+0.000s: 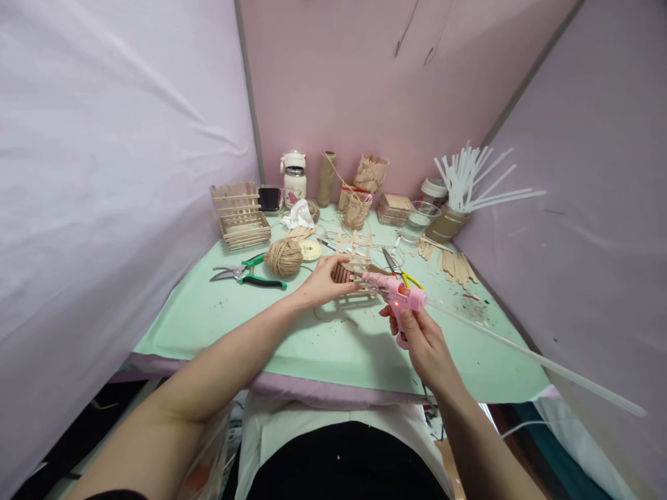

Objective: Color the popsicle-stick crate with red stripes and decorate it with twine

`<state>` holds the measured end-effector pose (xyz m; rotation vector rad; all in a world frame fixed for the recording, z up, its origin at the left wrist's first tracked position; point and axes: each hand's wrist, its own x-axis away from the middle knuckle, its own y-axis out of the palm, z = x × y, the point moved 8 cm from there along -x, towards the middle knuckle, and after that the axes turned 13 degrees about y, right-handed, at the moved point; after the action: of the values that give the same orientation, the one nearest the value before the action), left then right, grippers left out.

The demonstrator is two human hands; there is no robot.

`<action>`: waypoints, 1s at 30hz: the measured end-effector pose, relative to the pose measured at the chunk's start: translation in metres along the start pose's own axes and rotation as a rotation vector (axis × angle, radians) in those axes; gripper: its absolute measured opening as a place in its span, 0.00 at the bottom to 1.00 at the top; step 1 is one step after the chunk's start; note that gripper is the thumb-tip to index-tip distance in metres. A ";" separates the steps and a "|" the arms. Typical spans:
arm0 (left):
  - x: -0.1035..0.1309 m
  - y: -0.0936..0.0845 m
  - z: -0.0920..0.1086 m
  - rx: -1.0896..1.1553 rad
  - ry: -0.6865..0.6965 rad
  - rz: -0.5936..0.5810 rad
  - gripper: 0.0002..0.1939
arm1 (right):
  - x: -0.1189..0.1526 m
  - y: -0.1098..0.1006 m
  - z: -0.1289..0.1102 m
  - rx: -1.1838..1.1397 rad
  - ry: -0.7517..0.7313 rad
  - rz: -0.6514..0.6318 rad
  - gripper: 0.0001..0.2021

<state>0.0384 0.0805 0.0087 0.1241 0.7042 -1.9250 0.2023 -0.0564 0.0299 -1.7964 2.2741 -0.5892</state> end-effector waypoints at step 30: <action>0.001 0.001 -0.001 0.021 0.004 0.003 0.34 | -0.001 -0.001 0.000 -0.004 0.019 0.031 0.25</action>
<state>0.0383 0.0802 0.0068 0.1418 0.6865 -1.9306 0.2036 -0.0558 0.0303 -1.7620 2.3131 -0.5993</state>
